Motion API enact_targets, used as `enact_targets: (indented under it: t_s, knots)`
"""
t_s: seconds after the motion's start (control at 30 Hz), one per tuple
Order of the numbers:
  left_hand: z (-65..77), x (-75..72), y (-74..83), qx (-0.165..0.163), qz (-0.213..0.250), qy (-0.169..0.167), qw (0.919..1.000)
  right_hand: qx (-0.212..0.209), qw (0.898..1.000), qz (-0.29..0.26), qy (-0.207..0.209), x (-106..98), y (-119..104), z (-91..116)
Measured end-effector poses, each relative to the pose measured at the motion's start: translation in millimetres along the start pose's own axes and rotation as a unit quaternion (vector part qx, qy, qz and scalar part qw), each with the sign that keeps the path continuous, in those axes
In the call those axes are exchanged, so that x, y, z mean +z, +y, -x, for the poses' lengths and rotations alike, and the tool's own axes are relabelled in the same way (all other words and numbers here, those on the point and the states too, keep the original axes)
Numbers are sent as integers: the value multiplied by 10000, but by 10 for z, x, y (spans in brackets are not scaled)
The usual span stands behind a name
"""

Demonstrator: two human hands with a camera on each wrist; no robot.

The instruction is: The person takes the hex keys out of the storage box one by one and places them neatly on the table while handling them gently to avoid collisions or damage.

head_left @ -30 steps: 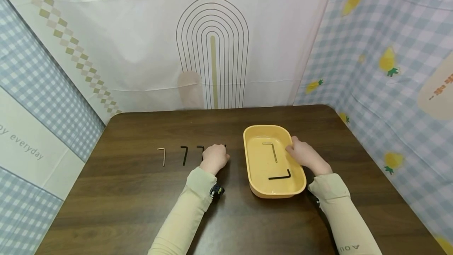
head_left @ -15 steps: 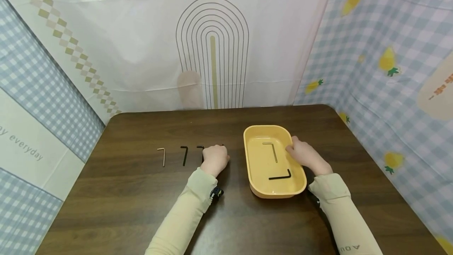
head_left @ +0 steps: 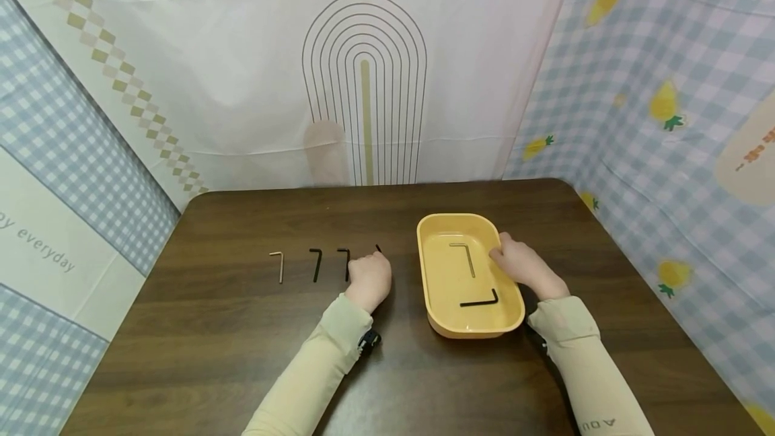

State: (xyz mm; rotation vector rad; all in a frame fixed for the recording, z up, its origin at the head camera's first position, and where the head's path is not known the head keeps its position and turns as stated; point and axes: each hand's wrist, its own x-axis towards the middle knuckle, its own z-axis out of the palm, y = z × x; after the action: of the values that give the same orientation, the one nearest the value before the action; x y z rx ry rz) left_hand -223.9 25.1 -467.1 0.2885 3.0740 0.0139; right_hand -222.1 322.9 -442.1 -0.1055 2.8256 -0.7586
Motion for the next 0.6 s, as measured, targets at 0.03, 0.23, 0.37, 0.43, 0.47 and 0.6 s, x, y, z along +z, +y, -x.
enact_targets:
  t_s: [0.03,0.23,0.37,0.43,0.47,0.6]
  knots:
    - [2,-4,6,-25,12,19,10000,-5,10000,-10,5,-2,2,1]
    - [-35,8,5,-139,-31,-231,9996,-25,10000,-93,-4,8,9,10]
    - [-71,-2,-12,-198,-67,-568,9982,-65,9999,-83,-5,8,13,2]
    - [-84,-12,-19,-217,-30,-667,9975,-60,10000,-68,-24,2,14,-1]
    - [-89,-15,-21,-214,-13,-696,9973,-43,10000,-58,-34,-2,13,-3]
    - [-103,-29,-25,-214,84,-718,9972,-42,10000,-66,-51,-8,15,-5]
